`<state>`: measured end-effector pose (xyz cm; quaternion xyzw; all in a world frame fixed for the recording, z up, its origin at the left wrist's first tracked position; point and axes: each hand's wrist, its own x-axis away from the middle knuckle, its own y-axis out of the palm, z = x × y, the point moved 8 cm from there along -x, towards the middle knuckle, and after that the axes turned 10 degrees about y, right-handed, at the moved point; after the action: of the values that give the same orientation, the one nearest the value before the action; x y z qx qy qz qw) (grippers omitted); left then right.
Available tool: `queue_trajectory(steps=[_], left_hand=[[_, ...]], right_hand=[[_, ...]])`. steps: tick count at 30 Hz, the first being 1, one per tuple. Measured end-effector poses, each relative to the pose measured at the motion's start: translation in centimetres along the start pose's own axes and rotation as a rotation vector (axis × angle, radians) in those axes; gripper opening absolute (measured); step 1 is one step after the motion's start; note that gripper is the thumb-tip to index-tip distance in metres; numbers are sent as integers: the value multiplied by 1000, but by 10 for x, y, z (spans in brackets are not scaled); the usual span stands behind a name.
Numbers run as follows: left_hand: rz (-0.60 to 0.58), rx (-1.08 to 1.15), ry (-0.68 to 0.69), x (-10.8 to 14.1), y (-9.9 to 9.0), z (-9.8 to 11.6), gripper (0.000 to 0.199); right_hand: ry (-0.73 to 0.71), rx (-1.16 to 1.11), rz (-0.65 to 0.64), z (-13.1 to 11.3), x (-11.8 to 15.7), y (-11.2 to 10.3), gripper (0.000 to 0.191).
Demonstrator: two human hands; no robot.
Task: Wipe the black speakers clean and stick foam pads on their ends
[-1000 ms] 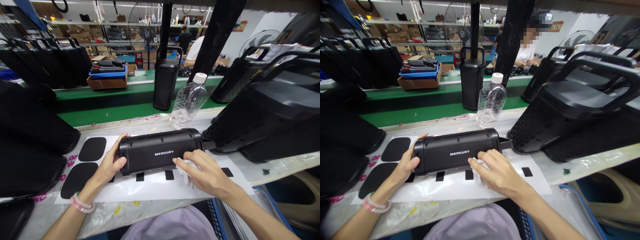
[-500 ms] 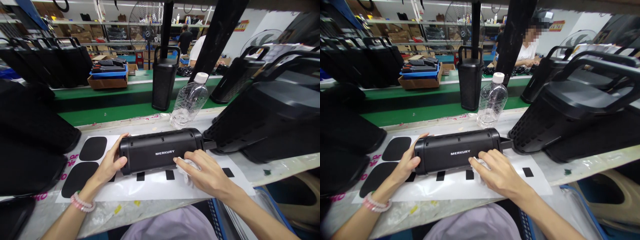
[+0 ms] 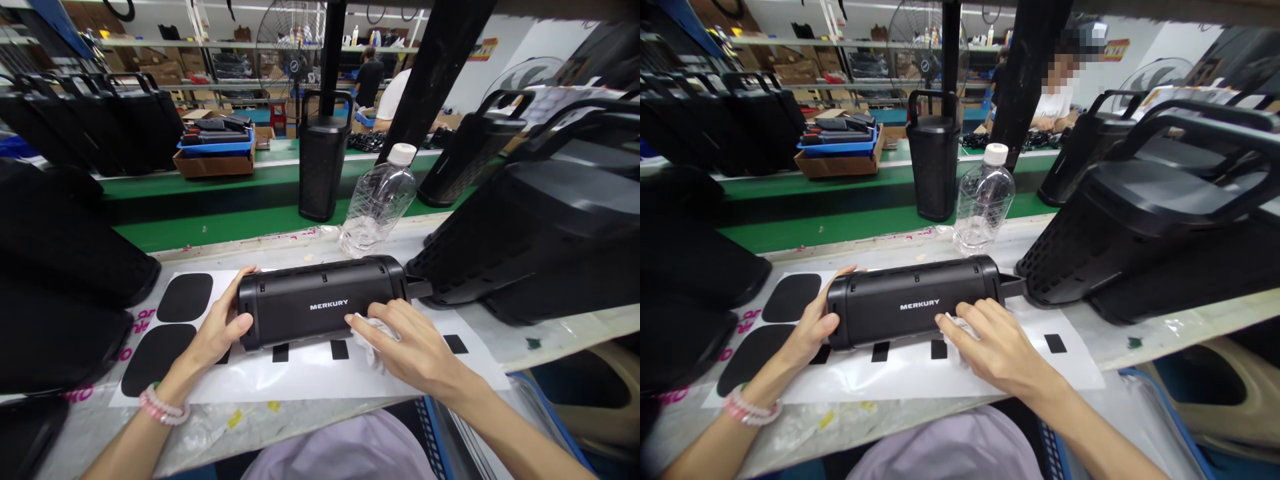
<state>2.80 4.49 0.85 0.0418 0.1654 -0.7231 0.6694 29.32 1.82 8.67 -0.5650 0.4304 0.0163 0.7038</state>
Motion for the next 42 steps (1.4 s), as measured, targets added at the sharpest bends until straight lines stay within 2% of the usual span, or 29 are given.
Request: queue_trajectory(steps=[27, 42], left_hand=[[-4, -32, -12, 1, 0, 1, 94], [-9, -8, 1, 1, -1, 0, 89]], right_hand=[[10, -24, 36, 0, -1, -3, 38], [7, -23, 26, 0, -1, -1, 34]])
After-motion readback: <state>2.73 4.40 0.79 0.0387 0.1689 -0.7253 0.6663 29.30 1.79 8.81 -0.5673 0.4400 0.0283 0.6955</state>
